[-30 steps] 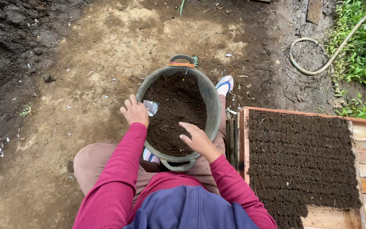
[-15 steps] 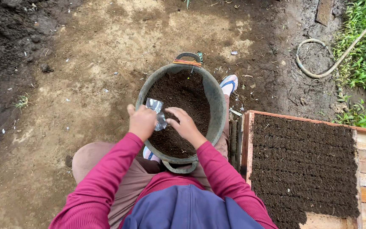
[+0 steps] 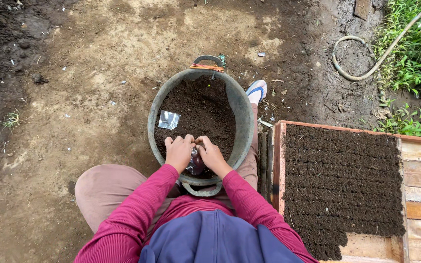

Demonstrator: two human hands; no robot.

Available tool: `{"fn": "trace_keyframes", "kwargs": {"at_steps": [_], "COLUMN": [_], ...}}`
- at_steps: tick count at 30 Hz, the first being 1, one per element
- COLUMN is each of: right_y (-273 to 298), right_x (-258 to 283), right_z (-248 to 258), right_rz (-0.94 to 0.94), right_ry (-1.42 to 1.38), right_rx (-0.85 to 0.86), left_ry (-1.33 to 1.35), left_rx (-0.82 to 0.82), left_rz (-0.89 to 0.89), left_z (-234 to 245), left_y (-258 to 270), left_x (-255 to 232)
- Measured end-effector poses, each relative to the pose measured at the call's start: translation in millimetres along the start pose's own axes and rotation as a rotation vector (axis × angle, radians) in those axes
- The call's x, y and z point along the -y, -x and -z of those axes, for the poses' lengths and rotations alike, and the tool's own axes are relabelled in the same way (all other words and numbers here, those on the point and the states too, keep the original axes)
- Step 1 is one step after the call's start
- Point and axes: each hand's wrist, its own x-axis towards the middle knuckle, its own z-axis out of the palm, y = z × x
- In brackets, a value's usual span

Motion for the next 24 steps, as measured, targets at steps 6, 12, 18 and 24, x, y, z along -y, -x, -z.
{"fn": "trace_keyframes", "kwargs": {"at_steps": [6,12,18,24], "right_y": [-27,7,7,-30], "right_x": [-32,16,5,-13], "right_z": [7,39,6,35], "right_rz": [0.165,0.404,0.955,0.055], "right_ry": [0.117,0.905,0.712,-0.322], "right_rx": [0.222,0.087,-0.518,0.148], "left_ry": [-0.123,-0.347,-0.035,0.098], "left_rx": [-0.072,0.035,-0.064,0.035], "left_rz": [-0.206,-0.329,0.021,0.234], "left_z": [-13,-16,-15,-50], "left_y": [1,-4,-11,-14], "left_x": [20,31,6,34]}}
